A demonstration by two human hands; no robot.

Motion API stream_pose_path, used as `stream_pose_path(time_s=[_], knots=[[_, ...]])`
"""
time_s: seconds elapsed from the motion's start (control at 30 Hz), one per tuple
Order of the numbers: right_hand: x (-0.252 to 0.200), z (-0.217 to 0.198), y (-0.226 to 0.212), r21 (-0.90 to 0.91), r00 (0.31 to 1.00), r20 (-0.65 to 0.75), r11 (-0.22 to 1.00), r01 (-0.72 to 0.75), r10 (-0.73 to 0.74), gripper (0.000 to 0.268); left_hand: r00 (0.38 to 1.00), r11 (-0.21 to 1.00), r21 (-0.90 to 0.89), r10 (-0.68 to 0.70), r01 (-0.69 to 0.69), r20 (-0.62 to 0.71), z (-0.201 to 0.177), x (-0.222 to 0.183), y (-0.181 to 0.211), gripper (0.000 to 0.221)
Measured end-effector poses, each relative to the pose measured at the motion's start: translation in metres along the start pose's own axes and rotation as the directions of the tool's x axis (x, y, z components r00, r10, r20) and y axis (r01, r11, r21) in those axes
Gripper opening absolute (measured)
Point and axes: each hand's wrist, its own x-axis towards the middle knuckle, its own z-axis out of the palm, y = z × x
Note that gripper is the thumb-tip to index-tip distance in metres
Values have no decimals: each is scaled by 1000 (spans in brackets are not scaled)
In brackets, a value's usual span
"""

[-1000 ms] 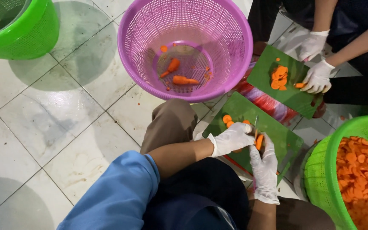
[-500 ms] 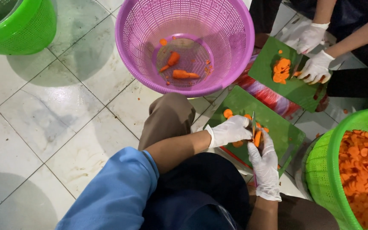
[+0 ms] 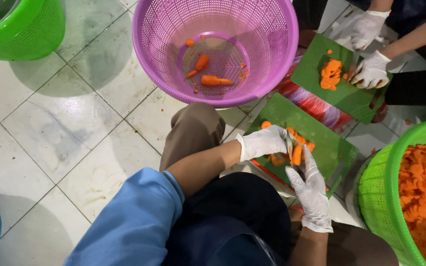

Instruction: The person sits on the floor and slices carrots into thin rounds on a green cutting board using a knife. Sliced pieces accumulate on the board and are periodically transferred into a green basket.

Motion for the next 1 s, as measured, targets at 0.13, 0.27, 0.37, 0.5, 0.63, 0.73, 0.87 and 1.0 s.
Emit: stream_pose_path(time_s=[0.13, 0.27, 0.37, 0.5, 0.63, 0.73, 0.87, 1.0], knots=[[0, -2, 5, 13, 998, -15, 998, -65, 66, 69, 991, 788, 611, -6, -77, 133, -9, 20, -11, 16], [5, -3, 27, -91, 995, -96, 995, -45, 36, 62, 993, 966, -239, 113, -104, 28, -5, 38, -52, 17], [7, -2, 27, -122, 989, -134, 990, -73, 56, 58, 989, 969, -196, 144, -149, -37, -3, 63, -75, 29], [13, -1, 29, -82, 979, -160, 987, -138, 124, 55, 987, 988, -45, 145, -148, -69, -1, 54, -71, 33], [19, 5, 46, 34, 967, -212, 990, -134, 139, 49, 983, 989, 44, 144, -140, -115, 6, 16, -43, 37], [17, 14, 22, -15, 968, -184, 984, -179, 173, 49, 977, 993, 74, 107, -95, -185, 8, 20, -44, 53], [23, 12, 20, -89, 972, -167, 979, -183, 167, 59, 966, 990, 127, 87, -57, -245, 8, 20, -35, 55], [29, 14, 38, -38, 984, -177, 999, -22, 15, 56, 954, 976, 200, 136, -84, -266, 1, 24, -49, 40]])
